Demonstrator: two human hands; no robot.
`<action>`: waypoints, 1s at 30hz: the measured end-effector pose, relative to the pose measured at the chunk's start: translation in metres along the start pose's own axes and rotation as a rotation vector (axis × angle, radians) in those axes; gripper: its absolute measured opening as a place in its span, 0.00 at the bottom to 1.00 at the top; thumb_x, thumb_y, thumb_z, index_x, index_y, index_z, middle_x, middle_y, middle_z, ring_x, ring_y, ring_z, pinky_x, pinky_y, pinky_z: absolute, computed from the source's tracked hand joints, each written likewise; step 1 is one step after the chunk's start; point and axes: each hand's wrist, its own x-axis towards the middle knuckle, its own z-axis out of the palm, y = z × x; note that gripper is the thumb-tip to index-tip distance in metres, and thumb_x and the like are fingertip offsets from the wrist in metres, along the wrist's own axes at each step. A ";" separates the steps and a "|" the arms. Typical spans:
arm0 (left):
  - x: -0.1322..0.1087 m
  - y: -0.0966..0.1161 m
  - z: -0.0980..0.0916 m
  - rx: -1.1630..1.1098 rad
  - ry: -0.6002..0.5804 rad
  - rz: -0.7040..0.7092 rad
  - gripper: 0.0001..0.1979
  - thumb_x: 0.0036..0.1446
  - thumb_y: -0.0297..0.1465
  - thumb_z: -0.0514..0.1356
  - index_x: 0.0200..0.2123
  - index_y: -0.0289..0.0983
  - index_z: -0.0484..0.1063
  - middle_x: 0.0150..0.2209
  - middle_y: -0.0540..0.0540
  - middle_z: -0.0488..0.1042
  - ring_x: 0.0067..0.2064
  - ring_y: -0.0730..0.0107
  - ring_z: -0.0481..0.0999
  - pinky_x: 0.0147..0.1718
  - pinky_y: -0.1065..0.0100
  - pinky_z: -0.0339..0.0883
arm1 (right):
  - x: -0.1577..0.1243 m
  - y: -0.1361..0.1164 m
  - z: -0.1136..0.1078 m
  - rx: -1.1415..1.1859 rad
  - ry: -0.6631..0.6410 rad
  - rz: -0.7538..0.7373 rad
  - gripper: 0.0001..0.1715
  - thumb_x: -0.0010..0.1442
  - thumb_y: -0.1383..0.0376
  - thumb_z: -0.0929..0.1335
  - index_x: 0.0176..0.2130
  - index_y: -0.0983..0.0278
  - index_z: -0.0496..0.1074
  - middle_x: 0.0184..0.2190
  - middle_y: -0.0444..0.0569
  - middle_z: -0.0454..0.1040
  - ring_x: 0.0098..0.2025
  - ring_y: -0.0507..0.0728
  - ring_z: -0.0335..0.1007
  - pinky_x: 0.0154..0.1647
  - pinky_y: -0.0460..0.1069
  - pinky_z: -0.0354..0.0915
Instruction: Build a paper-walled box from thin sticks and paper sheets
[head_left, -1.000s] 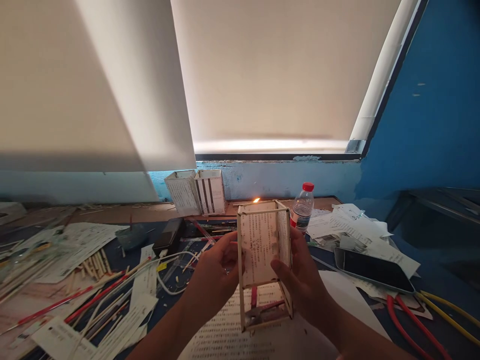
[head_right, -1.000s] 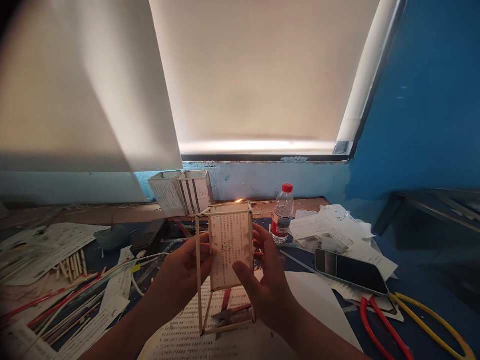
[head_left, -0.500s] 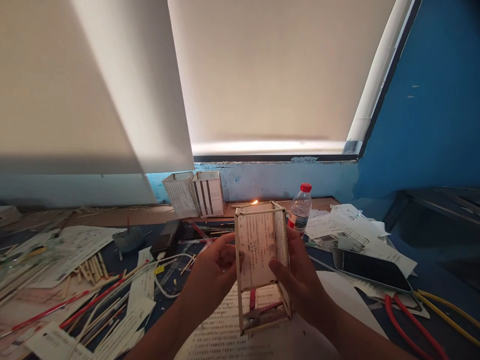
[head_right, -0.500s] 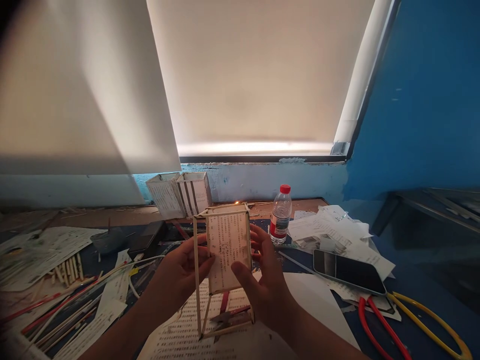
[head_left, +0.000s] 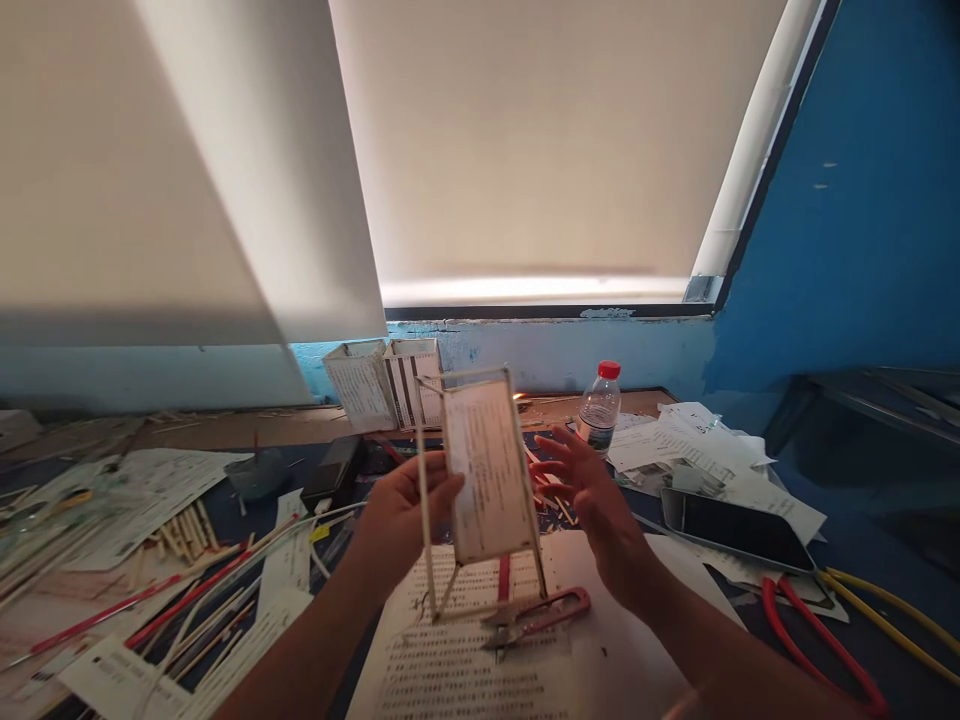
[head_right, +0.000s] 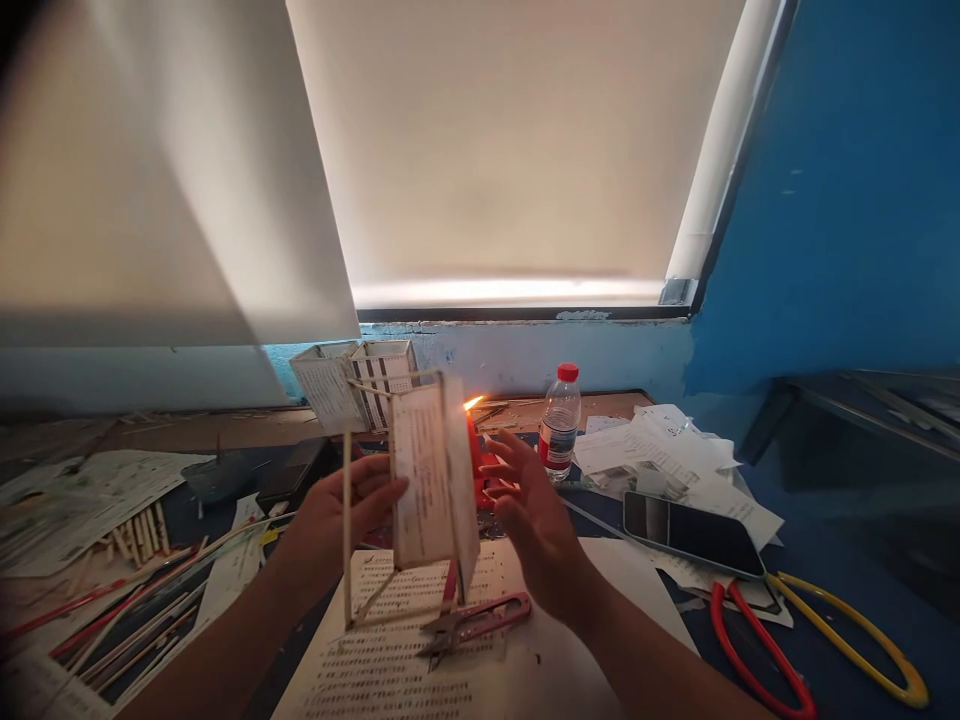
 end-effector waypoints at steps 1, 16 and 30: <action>0.004 0.001 -0.005 -0.019 0.055 -0.003 0.20 0.45 0.37 0.78 0.41 0.37 0.80 0.39 0.43 0.86 0.40 0.56 0.86 0.36 0.64 0.81 | 0.003 0.000 -0.004 -0.033 0.026 0.020 0.32 0.69 0.44 0.65 0.66 0.50 0.61 0.65 0.52 0.67 0.62 0.63 0.68 0.60 0.59 0.69; 0.009 0.015 -0.007 -0.217 0.222 -0.104 0.10 0.58 0.21 0.65 0.44 0.33 0.77 0.31 0.42 0.85 0.29 0.59 0.85 0.24 0.65 0.80 | 0.004 0.016 0.001 -0.705 -0.540 -0.004 0.28 0.61 0.79 0.65 0.53 0.56 0.80 0.49 0.51 0.81 0.51 0.61 0.75 0.54 0.55 0.71; 0.007 0.018 -0.004 -0.253 0.245 -0.086 0.07 0.61 0.18 0.62 0.40 0.34 0.75 0.30 0.43 0.84 0.28 0.62 0.85 0.28 0.64 0.83 | 0.007 0.030 0.001 -0.728 -0.382 0.157 0.10 0.61 0.73 0.70 0.37 0.62 0.81 0.42 0.52 0.77 0.44 0.59 0.76 0.48 0.53 0.71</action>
